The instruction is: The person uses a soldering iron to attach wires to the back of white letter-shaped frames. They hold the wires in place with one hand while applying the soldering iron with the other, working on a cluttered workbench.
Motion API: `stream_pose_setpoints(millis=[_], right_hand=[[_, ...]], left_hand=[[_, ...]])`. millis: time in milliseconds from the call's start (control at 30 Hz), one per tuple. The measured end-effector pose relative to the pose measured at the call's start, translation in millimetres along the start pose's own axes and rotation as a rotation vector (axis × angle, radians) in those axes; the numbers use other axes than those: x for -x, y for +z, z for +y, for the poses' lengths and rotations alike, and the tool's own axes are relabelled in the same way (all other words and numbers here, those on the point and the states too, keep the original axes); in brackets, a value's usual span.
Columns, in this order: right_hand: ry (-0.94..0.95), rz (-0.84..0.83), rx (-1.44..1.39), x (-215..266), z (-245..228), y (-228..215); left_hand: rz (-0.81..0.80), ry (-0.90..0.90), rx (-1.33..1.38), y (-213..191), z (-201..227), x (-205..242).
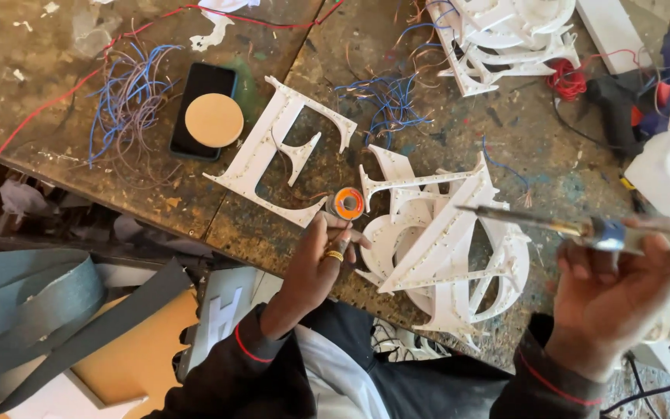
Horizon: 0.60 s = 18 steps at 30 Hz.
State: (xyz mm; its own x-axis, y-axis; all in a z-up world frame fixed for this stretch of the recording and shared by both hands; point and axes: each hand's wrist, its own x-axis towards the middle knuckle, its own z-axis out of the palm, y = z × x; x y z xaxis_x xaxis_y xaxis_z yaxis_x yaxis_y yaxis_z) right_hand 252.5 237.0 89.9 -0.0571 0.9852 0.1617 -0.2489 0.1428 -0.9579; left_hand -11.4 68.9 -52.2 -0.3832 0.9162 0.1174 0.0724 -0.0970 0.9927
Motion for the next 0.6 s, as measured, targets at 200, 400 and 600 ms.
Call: stream_pose_setpoints(millis=[200, 400, 600], right_hand=[[0.115, -0.163, 0.002, -27.6, 33.0, 26.8], [-0.011, -0.571, 0.199, 30.5, 42.9, 54.8], [-0.034, -0.737, 0.088, 50.5, 53.5, 43.7]], left_hand=[[-0.011, -0.181, 0.305, 8.4, 28.2, 2.5], [-0.219, -0.359, 0.74, 20.0, 39.7, 13.6], [-0.333, -0.399, 0.92, 31.5, 53.8, 18.7]])
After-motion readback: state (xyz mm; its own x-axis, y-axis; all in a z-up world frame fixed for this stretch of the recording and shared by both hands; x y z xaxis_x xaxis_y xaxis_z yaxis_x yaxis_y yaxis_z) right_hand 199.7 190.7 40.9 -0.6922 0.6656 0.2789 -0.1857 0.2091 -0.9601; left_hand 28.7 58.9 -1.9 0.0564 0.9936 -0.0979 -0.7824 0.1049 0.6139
